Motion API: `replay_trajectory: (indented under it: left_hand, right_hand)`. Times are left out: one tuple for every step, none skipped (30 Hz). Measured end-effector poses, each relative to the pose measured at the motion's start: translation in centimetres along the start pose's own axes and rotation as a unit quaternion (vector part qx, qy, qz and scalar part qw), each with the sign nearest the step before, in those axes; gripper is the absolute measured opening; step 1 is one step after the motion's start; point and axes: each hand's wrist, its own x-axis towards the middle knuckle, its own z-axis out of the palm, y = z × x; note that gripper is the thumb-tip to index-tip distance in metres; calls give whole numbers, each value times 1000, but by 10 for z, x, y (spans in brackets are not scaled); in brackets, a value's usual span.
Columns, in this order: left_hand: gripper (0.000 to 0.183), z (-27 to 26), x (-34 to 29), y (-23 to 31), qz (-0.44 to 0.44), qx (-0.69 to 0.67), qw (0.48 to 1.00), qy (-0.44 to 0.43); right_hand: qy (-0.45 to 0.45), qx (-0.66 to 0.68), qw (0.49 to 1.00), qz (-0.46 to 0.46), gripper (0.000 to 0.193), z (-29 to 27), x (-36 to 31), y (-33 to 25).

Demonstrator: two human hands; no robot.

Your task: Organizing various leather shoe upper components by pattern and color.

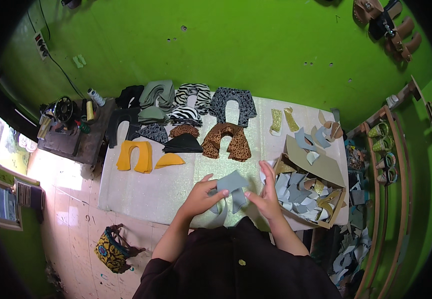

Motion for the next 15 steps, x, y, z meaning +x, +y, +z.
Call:
replay_trajectory:
  left_hand:
    - [22,4,0,5,82,37,995,35]
    - [22,4,-1,9,80,35,995,38]
    - [22,4,-1,13,68,50,996,1]
    - [23,5,-1,16,56,64,996,-37]
    - [23,12,1,8,141,22,990,-10]
    - [23,13,1,9,142,22,990,-10]
    - [24,14,0,9,112,3,993,-21]
    - [24,15,0,10,82,-15,996,-32]
    - [24,12,0,13,83,-15,996,-33]
    - [22,7,1,18,34,11,997,-72]
    - [20,4,0,20,-15,36,993,-110]
    - [20,2,-1,18,-15,36,993,-110]
    - [20,1,-2,13,-55,-9,991,-121]
    - [19,-1,-4,7,-94,-54,985,-131]
    - [19,-3,-7,1,-95,-54,985,-131]
  right_hand:
    - [-20,-20,1000,-12,76,-1,1,-2]
    - [-24,-19,999,-11,76,-2,2,-8]
    - [-86,-95,991,-29,76,-5,5,-19]
    - [-147,-169,973,-47,75,-6,7,-27]
    - [-174,-184,966,-49,65,-4,8,-30]
    - [-173,-185,966,-49,65,-6,10,-30]
    - [-254,-160,954,9,60,-8,14,-31]
    - [-332,-133,931,66,54,-10,15,-31]
    - [-293,-84,951,60,37,-6,12,-25]
    - [-292,-84,951,60,37,-8,12,-16]
    - [-289,-99,949,85,30,-12,12,-7]
    - [-286,-114,945,110,25,-14,12,-3]
    - [-235,-121,960,92,19,-11,10,-4]
    - [-234,-121,960,92,19,-11,10,-1]
    - [-222,-98,966,86,18,-12,10,2]
